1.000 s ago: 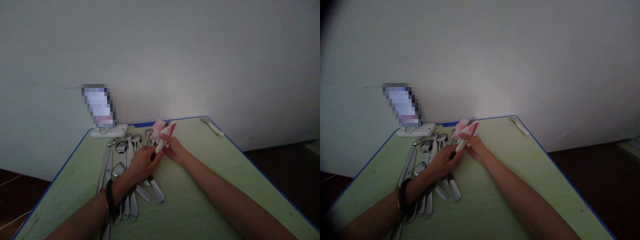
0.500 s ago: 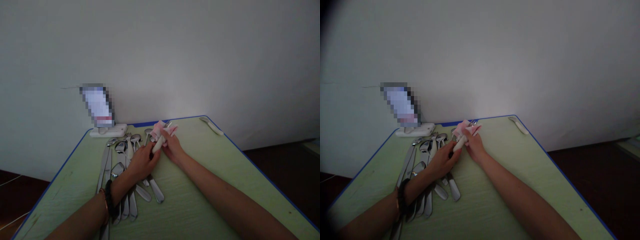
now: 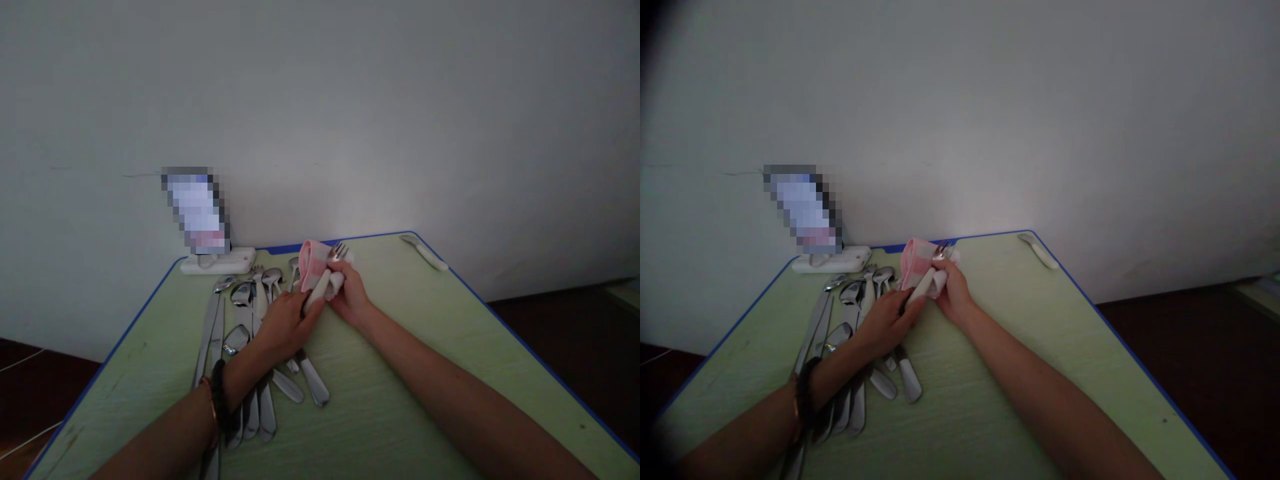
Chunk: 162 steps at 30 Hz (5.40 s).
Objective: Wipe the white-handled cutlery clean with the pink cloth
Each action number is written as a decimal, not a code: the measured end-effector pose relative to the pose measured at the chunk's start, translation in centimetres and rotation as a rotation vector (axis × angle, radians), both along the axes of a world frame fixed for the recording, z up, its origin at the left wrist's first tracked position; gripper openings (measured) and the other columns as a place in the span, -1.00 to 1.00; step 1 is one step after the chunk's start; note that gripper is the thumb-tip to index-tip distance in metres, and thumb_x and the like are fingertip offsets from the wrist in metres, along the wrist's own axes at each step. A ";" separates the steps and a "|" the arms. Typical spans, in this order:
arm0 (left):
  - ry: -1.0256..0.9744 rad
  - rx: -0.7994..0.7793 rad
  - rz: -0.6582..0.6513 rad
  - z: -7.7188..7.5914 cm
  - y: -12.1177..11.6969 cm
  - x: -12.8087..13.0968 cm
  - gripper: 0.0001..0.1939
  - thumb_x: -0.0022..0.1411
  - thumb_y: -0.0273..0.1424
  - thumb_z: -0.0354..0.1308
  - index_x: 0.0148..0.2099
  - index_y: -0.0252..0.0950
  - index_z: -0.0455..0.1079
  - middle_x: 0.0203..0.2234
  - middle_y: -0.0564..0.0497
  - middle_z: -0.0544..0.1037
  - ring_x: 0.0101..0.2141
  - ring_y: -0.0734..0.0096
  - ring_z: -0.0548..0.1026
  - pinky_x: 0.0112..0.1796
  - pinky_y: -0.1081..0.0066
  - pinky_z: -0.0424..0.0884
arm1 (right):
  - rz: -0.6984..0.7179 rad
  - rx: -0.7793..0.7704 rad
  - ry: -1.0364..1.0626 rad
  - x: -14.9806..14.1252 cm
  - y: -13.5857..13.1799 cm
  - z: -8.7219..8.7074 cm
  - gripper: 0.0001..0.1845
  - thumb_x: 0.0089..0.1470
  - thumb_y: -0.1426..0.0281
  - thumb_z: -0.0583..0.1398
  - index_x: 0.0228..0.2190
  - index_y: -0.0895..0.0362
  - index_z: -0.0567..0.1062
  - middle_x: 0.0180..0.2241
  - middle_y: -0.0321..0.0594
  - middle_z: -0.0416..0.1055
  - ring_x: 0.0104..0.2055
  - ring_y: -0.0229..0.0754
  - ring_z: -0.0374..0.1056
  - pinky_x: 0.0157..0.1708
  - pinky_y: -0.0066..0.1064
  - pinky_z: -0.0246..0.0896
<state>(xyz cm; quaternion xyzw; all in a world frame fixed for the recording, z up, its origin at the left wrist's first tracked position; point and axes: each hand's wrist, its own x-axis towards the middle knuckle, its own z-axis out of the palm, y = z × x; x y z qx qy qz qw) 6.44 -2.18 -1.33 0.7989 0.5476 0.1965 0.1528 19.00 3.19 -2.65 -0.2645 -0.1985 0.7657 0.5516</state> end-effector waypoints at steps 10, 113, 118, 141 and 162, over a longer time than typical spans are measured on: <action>-0.025 0.033 -0.108 0.5 -0.3 0.1 -0.64 0.26 -0.28 -0.21 -0.54 -0.24 0.17 -0.65 0.05 0.36 -0.49 0.36 0.36 -0.34 0.38 0.24 | -0.059 -0.058 -0.092 0.1 0.4 0.0 -0.98 -0.14 0.51 0.18 -0.52 0.20 0.40 -0.66 -0.35 0.36 -0.64 -0.34 0.24 -0.63 -0.51 0.18; 0.057 0.060 -0.096 -0.5 0.2 0.0 -0.70 0.31 -0.28 -0.19 -0.37 -0.28 0.26 -0.50 -0.02 0.47 -0.41 0.31 0.44 -0.35 0.38 0.29 | 0.066 0.103 -0.210 -0.2 0.1 -0.6 -0.81 -0.26 0.38 0.28 -0.54 0.15 0.37 -0.63 -0.42 0.33 -0.56 -0.38 0.21 -0.48 -0.50 0.14; 0.052 0.059 -0.105 -0.5 0.2 -0.1 -0.71 0.31 -0.28 -0.20 -0.36 -0.28 0.25 -0.49 -0.02 0.46 -0.40 0.31 0.44 -0.33 0.38 0.28 | 0.093 0.109 -0.218 0.0 0.2 -0.6 -0.85 -0.28 0.46 0.23 -0.52 0.15 0.38 -0.62 -0.41 0.35 -0.56 -0.36 0.23 -0.51 -0.50 0.13; 0.087 0.069 -0.087 -0.5 0.1 -0.1 -0.69 0.30 -0.28 -0.19 -0.30 -0.30 0.31 -0.45 -0.06 0.49 -0.36 0.26 0.46 -0.30 0.33 0.32 | 0.087 0.115 -0.238 0.0 -0.1 -0.1 -0.87 -0.26 0.53 0.15 -0.51 0.15 0.39 -0.60 -0.38 0.38 -0.56 -0.34 0.26 -0.51 -0.50 0.15; 0.123 0.086 -0.119 -0.5 0.1 -0.1 -0.71 0.29 -0.28 -0.18 -0.25 -0.30 0.31 -0.37 -0.10 0.51 -0.29 0.23 0.46 -0.21 0.27 0.34 | 0.087 0.016 -0.067 -0.3 0.1 0.2 -0.71 -0.06 0.12 0.15 -0.47 0.10 0.41 -0.52 -0.30 0.43 -0.35 -0.20 0.37 -0.32 -0.38 0.28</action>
